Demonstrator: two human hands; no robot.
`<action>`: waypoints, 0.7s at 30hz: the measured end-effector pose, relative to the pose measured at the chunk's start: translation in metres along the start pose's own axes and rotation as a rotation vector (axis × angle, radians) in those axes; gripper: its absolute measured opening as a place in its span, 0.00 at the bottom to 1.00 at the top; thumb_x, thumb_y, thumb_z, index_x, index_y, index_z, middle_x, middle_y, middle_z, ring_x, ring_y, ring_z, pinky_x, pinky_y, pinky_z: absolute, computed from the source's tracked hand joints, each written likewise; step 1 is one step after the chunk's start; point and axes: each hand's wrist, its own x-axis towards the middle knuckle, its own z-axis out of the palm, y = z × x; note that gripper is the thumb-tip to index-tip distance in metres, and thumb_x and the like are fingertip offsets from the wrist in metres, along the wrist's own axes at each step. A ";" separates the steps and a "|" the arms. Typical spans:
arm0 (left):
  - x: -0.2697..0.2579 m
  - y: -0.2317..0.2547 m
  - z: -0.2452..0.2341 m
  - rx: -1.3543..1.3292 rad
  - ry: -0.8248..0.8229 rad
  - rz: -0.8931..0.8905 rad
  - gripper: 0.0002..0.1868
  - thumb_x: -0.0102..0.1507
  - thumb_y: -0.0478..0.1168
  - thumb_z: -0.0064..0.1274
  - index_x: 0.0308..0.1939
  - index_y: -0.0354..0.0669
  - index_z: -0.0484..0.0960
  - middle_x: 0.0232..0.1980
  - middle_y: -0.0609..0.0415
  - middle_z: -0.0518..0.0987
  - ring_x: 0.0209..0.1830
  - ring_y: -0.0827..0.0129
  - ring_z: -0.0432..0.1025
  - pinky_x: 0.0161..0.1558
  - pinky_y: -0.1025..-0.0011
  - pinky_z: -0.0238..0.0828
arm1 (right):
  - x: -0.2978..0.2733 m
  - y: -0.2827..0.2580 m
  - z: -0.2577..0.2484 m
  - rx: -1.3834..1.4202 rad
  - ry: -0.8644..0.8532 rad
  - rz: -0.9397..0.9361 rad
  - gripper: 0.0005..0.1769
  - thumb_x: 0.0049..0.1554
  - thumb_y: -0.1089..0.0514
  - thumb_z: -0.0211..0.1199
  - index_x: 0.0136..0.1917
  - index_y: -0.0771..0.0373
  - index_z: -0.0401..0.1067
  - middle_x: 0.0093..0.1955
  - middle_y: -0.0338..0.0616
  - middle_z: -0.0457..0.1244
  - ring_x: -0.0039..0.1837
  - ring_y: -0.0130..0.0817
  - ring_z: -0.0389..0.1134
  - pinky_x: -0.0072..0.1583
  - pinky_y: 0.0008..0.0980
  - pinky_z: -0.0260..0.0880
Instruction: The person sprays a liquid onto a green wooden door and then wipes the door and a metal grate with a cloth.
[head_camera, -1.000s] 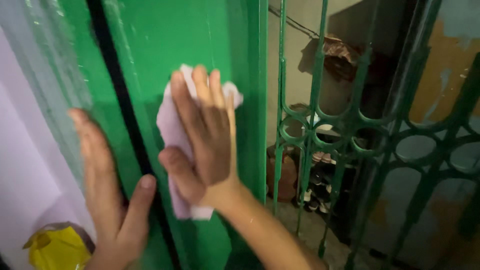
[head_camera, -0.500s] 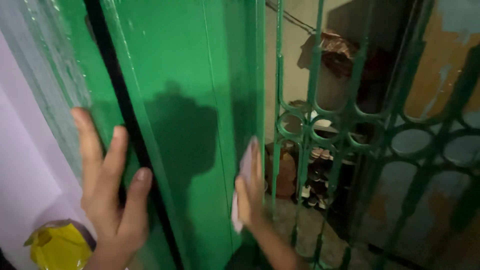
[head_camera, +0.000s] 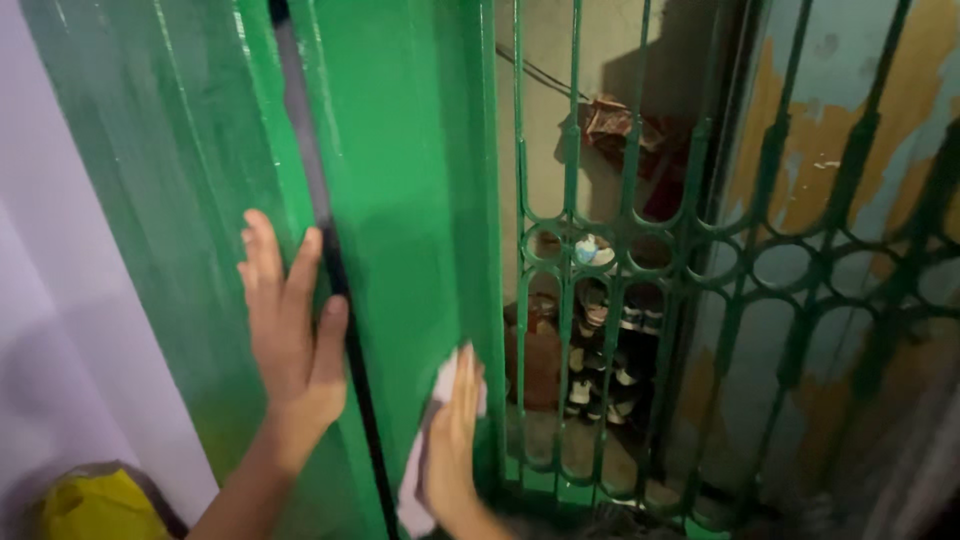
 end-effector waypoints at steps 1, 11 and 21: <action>-0.001 -0.001 0.000 -0.007 -0.002 -0.001 0.27 0.73 0.40 0.41 0.76 0.37 0.65 0.86 0.33 0.45 0.88 0.37 0.40 0.83 0.38 0.31 | 0.013 -0.014 0.002 0.020 0.017 -0.104 0.40 0.70 0.38 0.25 0.84 0.68 0.38 0.89 0.56 0.35 0.89 0.54 0.28 0.82 0.48 0.19; 0.016 0.002 -0.029 0.065 -0.015 0.041 0.33 0.68 0.40 0.48 0.77 0.37 0.62 0.81 0.36 0.56 0.81 0.40 0.52 0.78 0.44 0.44 | 0.177 -0.136 0.008 0.023 0.032 -0.253 0.42 0.70 0.40 0.36 0.85 0.68 0.32 0.88 0.61 0.34 0.88 0.54 0.31 0.82 0.45 0.29; 0.015 0.007 -0.017 0.284 -0.103 0.179 0.34 0.67 0.43 0.49 0.75 0.31 0.66 0.81 0.40 0.59 0.82 0.40 0.47 0.77 0.35 0.36 | 0.071 -0.125 0.018 0.160 0.156 0.086 0.40 0.68 0.38 0.38 0.84 0.62 0.43 0.87 0.50 0.42 0.87 0.42 0.41 0.81 0.38 0.39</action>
